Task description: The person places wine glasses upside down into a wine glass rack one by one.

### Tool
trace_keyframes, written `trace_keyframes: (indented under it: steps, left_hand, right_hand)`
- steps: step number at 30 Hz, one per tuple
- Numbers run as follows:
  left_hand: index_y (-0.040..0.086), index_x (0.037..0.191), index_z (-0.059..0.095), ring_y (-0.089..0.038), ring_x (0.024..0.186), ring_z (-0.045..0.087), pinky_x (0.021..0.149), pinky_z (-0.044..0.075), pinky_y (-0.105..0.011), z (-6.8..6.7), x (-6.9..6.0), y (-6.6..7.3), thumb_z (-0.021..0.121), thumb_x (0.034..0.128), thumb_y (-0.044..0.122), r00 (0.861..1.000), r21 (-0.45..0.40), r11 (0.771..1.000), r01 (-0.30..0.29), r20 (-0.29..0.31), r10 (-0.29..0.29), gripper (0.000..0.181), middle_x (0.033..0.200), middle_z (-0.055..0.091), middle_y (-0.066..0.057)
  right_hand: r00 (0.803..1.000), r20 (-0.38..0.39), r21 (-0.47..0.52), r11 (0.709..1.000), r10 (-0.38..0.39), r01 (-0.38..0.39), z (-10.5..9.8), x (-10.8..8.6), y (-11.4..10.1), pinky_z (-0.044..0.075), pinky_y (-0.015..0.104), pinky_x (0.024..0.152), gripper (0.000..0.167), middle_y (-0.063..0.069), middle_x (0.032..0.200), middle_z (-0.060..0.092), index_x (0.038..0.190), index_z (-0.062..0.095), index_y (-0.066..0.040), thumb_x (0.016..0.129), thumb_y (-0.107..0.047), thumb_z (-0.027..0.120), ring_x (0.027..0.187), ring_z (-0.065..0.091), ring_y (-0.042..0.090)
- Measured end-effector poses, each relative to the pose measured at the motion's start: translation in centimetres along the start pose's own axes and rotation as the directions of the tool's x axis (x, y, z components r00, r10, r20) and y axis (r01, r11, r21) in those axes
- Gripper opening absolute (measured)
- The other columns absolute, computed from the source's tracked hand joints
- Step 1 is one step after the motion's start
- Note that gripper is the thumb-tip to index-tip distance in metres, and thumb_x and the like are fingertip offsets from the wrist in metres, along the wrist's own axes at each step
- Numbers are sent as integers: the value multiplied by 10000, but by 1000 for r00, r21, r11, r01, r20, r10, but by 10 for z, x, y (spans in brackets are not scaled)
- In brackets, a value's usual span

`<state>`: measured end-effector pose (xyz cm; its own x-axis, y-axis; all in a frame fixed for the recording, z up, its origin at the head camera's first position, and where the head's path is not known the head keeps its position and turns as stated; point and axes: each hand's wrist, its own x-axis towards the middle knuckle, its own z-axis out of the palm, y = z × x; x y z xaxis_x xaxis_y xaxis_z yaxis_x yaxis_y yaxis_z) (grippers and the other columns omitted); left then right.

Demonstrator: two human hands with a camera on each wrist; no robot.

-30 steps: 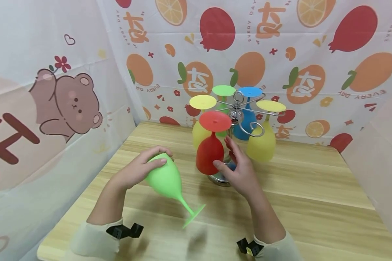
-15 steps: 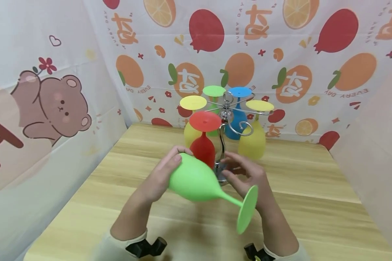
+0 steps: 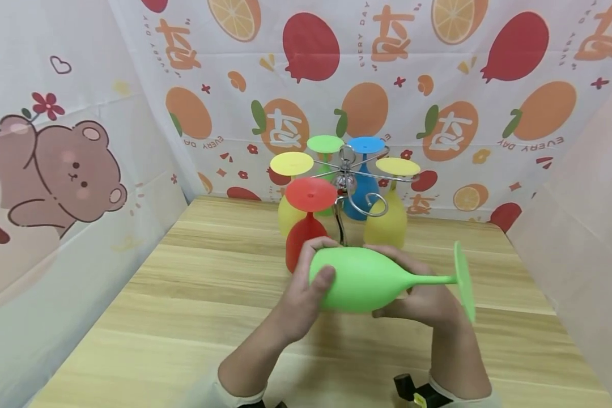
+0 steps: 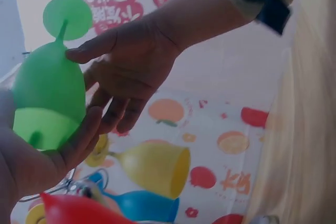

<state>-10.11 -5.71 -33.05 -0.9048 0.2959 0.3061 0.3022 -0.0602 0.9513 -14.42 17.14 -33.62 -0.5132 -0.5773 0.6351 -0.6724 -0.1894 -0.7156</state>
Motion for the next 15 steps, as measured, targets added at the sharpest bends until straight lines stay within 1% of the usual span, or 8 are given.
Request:
trace_keyframes:
  steps: [3,5,8,11,13,15]
  left_hand:
    - [187,1396,309,-284,1191,483,872,543,-405,7,2,-5,562,933,568,995,-35,999,26,93,-23,651,1349,434,-97]
    - [208,1417,312,-272,1223,475,882,553,-381,12,4,-7,599,902,587,991,-43,998,38,130,-32,701,1380,424,-72]
    - [255,1435,326,-269,1255,461,881,564,-361,18,9,-9,633,885,577,988,-47,998,42,151,-35,708,1408,416,-32]
    - [303,1445,343,-266,1254,467,859,575,-350,22,15,-12,663,865,572,986,-41,998,46,160,-39,715,1402,431,-9]
    - [326,1447,349,-263,1248,472,848,578,-343,25,19,-13,681,855,564,986,-31,998,48,159,-43,720,1398,439,-1]
    - [334,1453,350,-262,1243,477,837,582,-342,27,22,-15,693,855,544,987,-22,999,45,156,-41,720,1392,448,3]
  right_hand:
    - [998,67,44,999,17,-20,-17,-8,0,547,334,929,803,138,1329,580,1392,452,79,680,69,824,1155,585,226]
    - [996,74,60,997,42,-46,-26,-14,0,553,324,919,741,107,1299,611,1370,488,66,692,110,784,1126,611,194]
    - [996,36,61,994,86,-88,-35,-23,-1,569,295,870,635,33,1218,666,1311,565,13,716,159,733,1049,648,128]
    - [995,1,111,989,97,-96,-41,-27,0,586,306,834,555,25,1195,677,1323,557,18,800,149,689,1013,676,141]
    - [996,-14,143,986,85,-82,-43,-28,0,588,317,834,524,52,1206,664,1354,511,59,854,123,653,1010,683,173]
    - [997,-27,172,983,69,-63,-46,-28,2,587,326,845,514,88,1220,648,1376,458,107,885,124,608,1022,682,206]
